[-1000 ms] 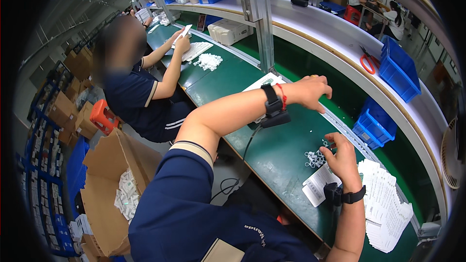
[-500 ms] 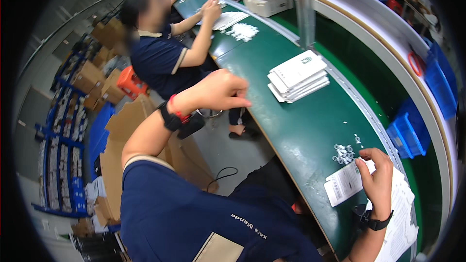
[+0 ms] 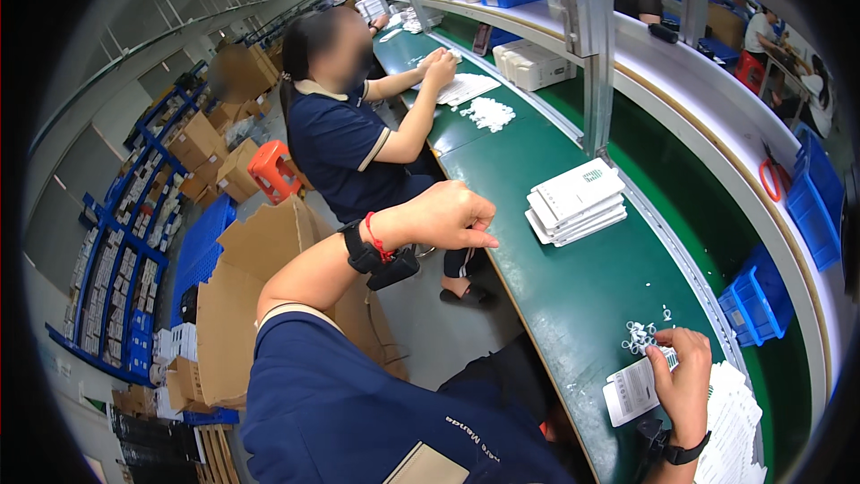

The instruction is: Assembling and labeling small white hardware or electronic components at a workstation.

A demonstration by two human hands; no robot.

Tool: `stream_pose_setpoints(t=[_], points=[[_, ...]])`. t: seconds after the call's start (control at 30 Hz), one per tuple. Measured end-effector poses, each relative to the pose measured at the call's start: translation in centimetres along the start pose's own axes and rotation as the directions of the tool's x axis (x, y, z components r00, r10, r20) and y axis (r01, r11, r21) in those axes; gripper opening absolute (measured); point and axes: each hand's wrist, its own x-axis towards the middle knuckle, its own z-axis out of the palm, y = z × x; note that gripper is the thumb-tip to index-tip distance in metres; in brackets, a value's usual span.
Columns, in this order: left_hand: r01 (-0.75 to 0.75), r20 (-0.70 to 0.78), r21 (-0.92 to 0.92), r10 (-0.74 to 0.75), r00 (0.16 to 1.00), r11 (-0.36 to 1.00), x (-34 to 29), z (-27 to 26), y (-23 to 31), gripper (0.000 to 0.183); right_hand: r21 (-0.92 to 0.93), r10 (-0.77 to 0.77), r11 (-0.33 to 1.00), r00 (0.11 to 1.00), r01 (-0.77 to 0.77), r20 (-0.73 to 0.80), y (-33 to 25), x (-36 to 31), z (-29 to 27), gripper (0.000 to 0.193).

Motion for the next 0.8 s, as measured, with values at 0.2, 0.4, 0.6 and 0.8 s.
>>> stream_pose_setpoints(t=[0.2,0.4,0.6,0.8], points=[[-0.028,0.039,0.022,0.027,0.999,0.999,2.9,0.6,0.5,0.035,-0.043,0.030,0.999,0.999,-0.032,-0.035,0.1,-1.8,-1.3,0.015],[-0.225,0.041,-0.047,0.227,0.973,0.973,5.0,2.8,3.0,0.028,0.017,0.053,0.999,0.997,-0.052,-0.060,0.3,-2.4,-1.5,0.015],[-0.343,0.194,-0.298,0.408,0.892,0.891,9.8,6.6,8.4,0.022,0.079,0.218,0.974,0.970,-0.210,-0.106,1.8,-3.8,-1.5,0.014],[-0.496,0.271,-0.463,0.650,0.710,0.735,14.7,11.8,13.4,0.022,0.027,0.330,0.940,0.891,-0.339,-0.310,4.1,-5.4,-0.4,0.007]])
